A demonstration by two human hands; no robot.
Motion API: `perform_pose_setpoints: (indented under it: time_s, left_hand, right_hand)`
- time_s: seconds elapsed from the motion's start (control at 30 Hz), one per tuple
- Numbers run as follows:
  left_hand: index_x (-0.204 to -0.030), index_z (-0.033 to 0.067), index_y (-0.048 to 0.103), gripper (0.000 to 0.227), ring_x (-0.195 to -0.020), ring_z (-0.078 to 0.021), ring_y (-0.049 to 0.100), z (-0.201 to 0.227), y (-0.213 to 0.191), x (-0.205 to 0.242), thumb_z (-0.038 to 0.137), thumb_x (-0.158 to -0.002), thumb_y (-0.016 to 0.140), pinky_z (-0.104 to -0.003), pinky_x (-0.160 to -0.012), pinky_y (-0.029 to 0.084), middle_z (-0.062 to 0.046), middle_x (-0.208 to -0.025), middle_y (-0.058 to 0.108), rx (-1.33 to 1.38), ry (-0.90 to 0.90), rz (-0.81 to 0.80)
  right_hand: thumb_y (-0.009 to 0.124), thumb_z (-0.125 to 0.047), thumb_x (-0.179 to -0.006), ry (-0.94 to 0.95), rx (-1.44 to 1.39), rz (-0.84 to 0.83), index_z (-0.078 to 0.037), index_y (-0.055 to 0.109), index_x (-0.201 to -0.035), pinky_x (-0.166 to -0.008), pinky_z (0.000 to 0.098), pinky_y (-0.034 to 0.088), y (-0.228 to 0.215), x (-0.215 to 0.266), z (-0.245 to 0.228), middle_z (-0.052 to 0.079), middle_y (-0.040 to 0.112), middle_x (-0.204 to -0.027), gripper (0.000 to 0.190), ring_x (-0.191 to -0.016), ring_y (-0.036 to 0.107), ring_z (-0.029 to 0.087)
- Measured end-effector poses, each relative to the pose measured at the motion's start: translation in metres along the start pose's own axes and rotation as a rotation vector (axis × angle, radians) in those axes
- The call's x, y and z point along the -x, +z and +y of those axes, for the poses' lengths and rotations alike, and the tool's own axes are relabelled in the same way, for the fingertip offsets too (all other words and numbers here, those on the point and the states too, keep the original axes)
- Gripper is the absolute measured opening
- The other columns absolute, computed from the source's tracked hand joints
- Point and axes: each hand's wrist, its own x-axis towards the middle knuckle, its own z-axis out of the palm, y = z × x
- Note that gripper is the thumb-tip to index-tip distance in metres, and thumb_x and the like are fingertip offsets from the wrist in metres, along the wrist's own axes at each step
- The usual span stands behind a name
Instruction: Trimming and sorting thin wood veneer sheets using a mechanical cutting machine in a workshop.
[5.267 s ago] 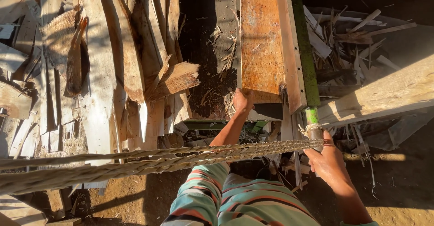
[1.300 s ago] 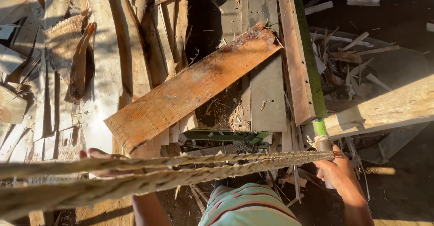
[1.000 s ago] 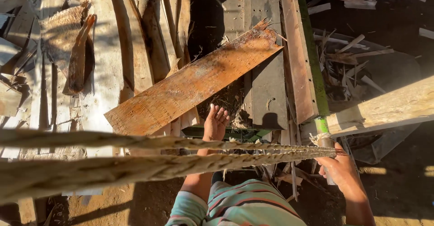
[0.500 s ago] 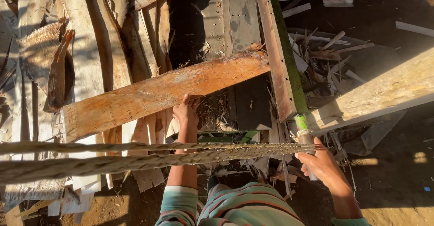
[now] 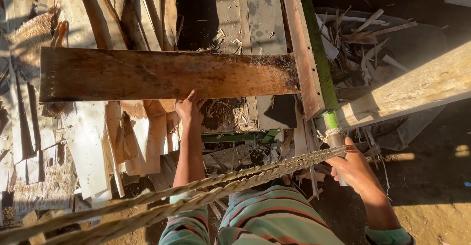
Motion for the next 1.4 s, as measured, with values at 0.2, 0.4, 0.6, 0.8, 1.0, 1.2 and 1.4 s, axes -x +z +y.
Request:
perform_pose_setpoints:
  time_s: [0.2, 0.4, 0.6, 0.8, 1.0, 1.2, 1.4]
  left_hand:
    - [-0.090, -0.0056, 0.067, 0.024, -0.064, -0.0197, 0.072, -0.020, 0.003, -0.051, -0.005, -0.092, 0.043, -0.038, -0.055, 0.062, -0.020, -0.091, 0.076, -0.059, -0.084, -0.068]
    - [-0.080, -0.0016, 0.063, 0.018, -0.041, -0.0124, 0.053, -0.067, -0.009, -0.121, -0.009, -0.089, 0.049, -0.032, -0.037, 0.053, -0.021, -0.078, 0.076, -0.192, -0.112, 0.145]
    - [-0.120, -0.0146, 0.035, 0.025, -0.070, -0.0357, 0.076, -0.023, 0.047, -0.074, -0.009, -0.096, 0.042, -0.049, -0.067, 0.066, -0.033, -0.108, 0.069, 0.098, -0.133, 0.100]
    - [-0.133, -0.0226, 0.032, 0.039, -0.088, -0.0446, 0.074, -0.026, 0.060, -0.087, -0.002, -0.101, 0.038, -0.052, -0.073, 0.064, -0.036, -0.119, 0.063, 0.117, -0.240, 0.095]
    - [-0.123, -0.0258, 0.047, 0.032, -0.087, -0.0437, 0.076, -0.052, 0.050, -0.111, -0.006, -0.099, 0.044, -0.051, -0.073, 0.066, -0.036, -0.113, 0.066, 0.082, -0.234, 0.082]
    - [-0.125, -0.0293, 0.054, 0.037, -0.067, -0.0354, 0.076, -0.072, 0.035, -0.099, -0.004, -0.099, 0.048, -0.046, -0.064, 0.067, -0.030, -0.096, 0.073, 0.070, -0.242, 0.073]
    - [-0.152, -0.0166, 0.025, 0.067, -0.062, -0.0262, 0.058, -0.135, 0.030, -0.177, 0.008, -0.108, 0.070, -0.054, -0.063, 0.068, -0.016, -0.082, 0.053, 0.119, -0.163, 0.009]
  right_hand:
    - [0.068, -0.013, -0.088, 0.073, 0.060, 0.094, -0.014, 0.051, -0.137, -0.045, 0.0366, 0.046, 0.011, 0.002, 0.000, 0.010, 0.058, -0.066, 0.052, -0.052, 0.055, 0.018]
    - [0.068, -0.009, -0.084, 0.086, 0.043, 0.115, -0.011, 0.047, -0.136, -0.046, 0.0379, 0.048, 0.026, -0.045, 0.072, 0.009, 0.061, -0.074, 0.056, -0.054, 0.057, 0.020]
    - [0.077, -0.014, -0.085, -0.119, 0.169, 0.158, -0.007, 0.051, -0.124, -0.052, 0.0327, 0.050, 0.017, -0.065, 0.103, 0.008, 0.063, -0.083, 0.048, -0.063, 0.059, 0.015]
    - [0.069, -0.018, -0.091, 0.052, 0.205, 0.104, -0.005, 0.050, -0.114, -0.041, 0.0400, 0.046, -0.028, 0.037, -0.058, 0.015, 0.058, -0.066, 0.032, -0.048, 0.060, 0.023]
    - [0.069, -0.012, -0.082, -0.055, -0.021, 0.131, -0.006, 0.059, -0.116, -0.039, 0.0360, 0.042, -0.025, -0.021, -0.002, 0.008, 0.060, -0.070, 0.036, -0.045, 0.053, 0.018]
    - [0.070, -0.012, -0.092, 0.118, 0.205, 0.102, -0.003, 0.050, -0.135, -0.055, 0.0491, 0.050, 0.065, -0.099, 0.178, 0.022, 0.066, -0.086, 0.048, -0.060, 0.063, 0.031]
    - [0.067, -0.008, -0.083, -0.091, -0.058, 0.053, -0.003, 0.054, -0.131, -0.051, 0.0380, 0.050, 0.029, -0.086, 0.144, 0.008, 0.069, -0.078, 0.050, -0.058, 0.061, 0.015]
